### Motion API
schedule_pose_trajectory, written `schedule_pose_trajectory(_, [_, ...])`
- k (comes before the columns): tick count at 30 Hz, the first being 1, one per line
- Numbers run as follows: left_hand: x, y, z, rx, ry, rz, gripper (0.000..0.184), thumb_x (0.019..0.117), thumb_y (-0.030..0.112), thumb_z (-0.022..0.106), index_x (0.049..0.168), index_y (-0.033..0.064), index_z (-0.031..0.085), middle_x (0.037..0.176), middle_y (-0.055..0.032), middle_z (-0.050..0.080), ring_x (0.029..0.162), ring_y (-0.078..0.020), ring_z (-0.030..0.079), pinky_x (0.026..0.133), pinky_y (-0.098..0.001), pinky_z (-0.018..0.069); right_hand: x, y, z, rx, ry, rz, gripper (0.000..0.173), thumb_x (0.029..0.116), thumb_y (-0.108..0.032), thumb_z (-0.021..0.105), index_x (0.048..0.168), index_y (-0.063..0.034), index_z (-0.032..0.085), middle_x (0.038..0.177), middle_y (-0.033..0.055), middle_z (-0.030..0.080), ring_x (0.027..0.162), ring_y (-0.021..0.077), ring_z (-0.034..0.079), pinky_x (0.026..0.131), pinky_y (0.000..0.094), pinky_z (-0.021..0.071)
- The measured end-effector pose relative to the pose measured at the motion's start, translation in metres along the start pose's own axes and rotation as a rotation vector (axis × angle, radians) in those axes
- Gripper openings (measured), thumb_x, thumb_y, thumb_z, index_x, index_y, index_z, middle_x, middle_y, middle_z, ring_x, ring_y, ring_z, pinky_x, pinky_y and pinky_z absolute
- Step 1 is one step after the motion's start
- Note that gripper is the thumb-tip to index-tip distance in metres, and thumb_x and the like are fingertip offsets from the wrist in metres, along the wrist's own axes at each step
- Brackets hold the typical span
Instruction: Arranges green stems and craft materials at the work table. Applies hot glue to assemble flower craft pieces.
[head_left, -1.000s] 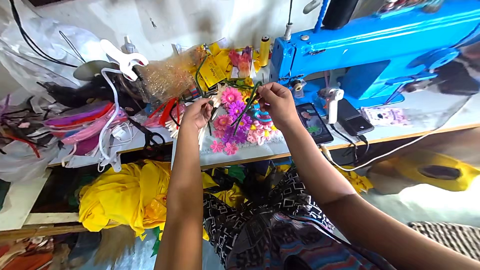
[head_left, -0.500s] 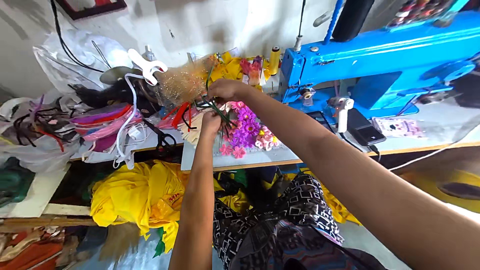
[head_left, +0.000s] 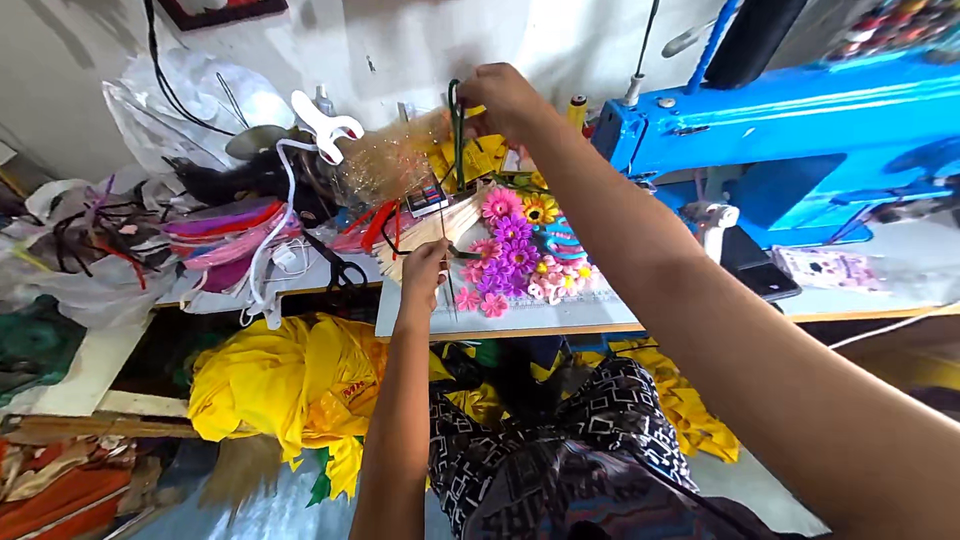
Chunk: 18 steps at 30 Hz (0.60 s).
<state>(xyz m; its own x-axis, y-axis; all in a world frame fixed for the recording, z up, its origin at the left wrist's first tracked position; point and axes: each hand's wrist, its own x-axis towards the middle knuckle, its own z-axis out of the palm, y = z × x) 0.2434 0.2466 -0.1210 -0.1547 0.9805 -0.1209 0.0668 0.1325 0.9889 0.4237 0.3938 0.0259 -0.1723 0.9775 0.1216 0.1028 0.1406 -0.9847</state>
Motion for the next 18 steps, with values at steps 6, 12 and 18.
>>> schedule_pose_trajectory(6, [-0.006,0.007,0.002,-0.008,-0.007,0.214,0.02,0.1046,0.022,0.059,0.109,0.0047,0.068,0.09,0.0001,0.067,0.071,-0.0024,0.059,0.06,-0.0179,0.047,-0.057,0.029,-0.04,-0.054,0.041,-0.112,0.021,0.1068,-0.019,0.054,0.114,-0.0014,0.061,0.097,0.0071,0.069,0.073,0.0119,0.068,0.069,0.029,0.06])
schedule_pose_trajectory(12, [-0.024,0.028,0.018,0.0,-0.166,0.4,0.019,0.1024,0.016,0.061,0.113,0.0009,0.067,0.111,-0.0035,0.069,0.098,-0.0063,0.063,0.09,-0.0272,0.0516,-0.098,0.036,-0.039,0.118,0.054,-0.168,0.013,0.105,-0.014,0.057,0.104,-0.0009,0.061,0.091,0.0067,0.07,0.075,0.0135,0.071,0.07,0.0292,0.0615])
schedule_pose_trajectory(18, [-0.031,0.028,0.03,-0.022,-0.261,0.595,0.011,0.0999,0.01,0.06,0.101,0.0012,0.067,0.119,-0.0038,0.067,0.109,-0.0045,0.062,0.096,-0.0245,0.051,-0.114,0.025,-0.019,0.086,0.104,-0.209,0.013,0.1023,-0.012,0.062,0.101,0.0014,0.06,0.092,0.0087,0.067,0.075,0.0138,0.071,0.07,0.0302,0.063])
